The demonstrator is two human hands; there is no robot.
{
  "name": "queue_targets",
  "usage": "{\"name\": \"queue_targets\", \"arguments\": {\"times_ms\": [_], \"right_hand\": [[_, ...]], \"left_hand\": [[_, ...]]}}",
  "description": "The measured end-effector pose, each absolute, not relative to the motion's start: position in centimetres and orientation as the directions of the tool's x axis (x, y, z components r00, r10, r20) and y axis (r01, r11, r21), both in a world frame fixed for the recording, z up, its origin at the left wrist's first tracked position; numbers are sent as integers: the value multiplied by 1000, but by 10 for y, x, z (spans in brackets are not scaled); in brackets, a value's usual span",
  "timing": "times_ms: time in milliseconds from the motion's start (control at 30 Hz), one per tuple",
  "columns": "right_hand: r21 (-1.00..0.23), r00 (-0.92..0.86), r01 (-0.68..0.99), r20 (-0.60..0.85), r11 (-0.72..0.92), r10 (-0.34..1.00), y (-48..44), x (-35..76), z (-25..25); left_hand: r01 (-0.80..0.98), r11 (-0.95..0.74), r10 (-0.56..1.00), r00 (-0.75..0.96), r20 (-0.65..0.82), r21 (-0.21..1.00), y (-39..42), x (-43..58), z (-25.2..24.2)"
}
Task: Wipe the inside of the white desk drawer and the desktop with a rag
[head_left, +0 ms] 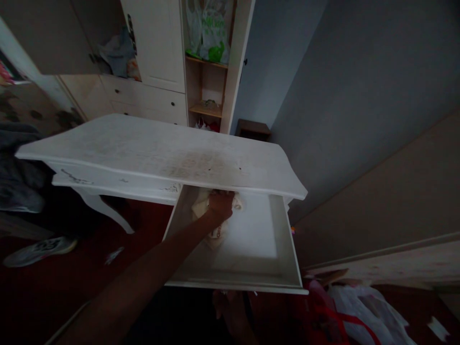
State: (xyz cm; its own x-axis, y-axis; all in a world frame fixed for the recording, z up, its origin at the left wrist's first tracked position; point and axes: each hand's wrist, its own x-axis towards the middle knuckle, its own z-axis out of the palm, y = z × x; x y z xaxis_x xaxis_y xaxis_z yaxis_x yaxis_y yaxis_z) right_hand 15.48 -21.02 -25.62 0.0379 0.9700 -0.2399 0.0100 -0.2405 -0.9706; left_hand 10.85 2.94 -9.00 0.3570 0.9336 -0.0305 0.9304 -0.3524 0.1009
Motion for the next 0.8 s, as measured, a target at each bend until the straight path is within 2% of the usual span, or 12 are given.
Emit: {"name": "queue_targets", "arguments": {"times_ms": [367, 533, 633, 733, 800], "right_hand": [[-957, 10, 117, -266, -265, 964, -207, 171, -225], [-958, 6, 147, -250, -248, 968, -206, 170, -221], [-958, 9, 163, -237, -235, 972, -206, 170, -219], [-959, 15, 181, -221, -220, 975, -205, 171, -216], [-959, 19, 192, -210, -210, 977, -205, 170, -214]], "left_hand": [[755, -623, 775, 630, 35, 204, 22, 145, -90], [674, -665, 705, 709, -29, 321, 9, 130, -65], [603, -696, 652, 758, -8, 390, -2, 118, -34], [535, -718, 644, 754, 133, 444, -1, 102, 10], [492, -731, 660, 687, 305, 473, 10, 92, 40]]}}
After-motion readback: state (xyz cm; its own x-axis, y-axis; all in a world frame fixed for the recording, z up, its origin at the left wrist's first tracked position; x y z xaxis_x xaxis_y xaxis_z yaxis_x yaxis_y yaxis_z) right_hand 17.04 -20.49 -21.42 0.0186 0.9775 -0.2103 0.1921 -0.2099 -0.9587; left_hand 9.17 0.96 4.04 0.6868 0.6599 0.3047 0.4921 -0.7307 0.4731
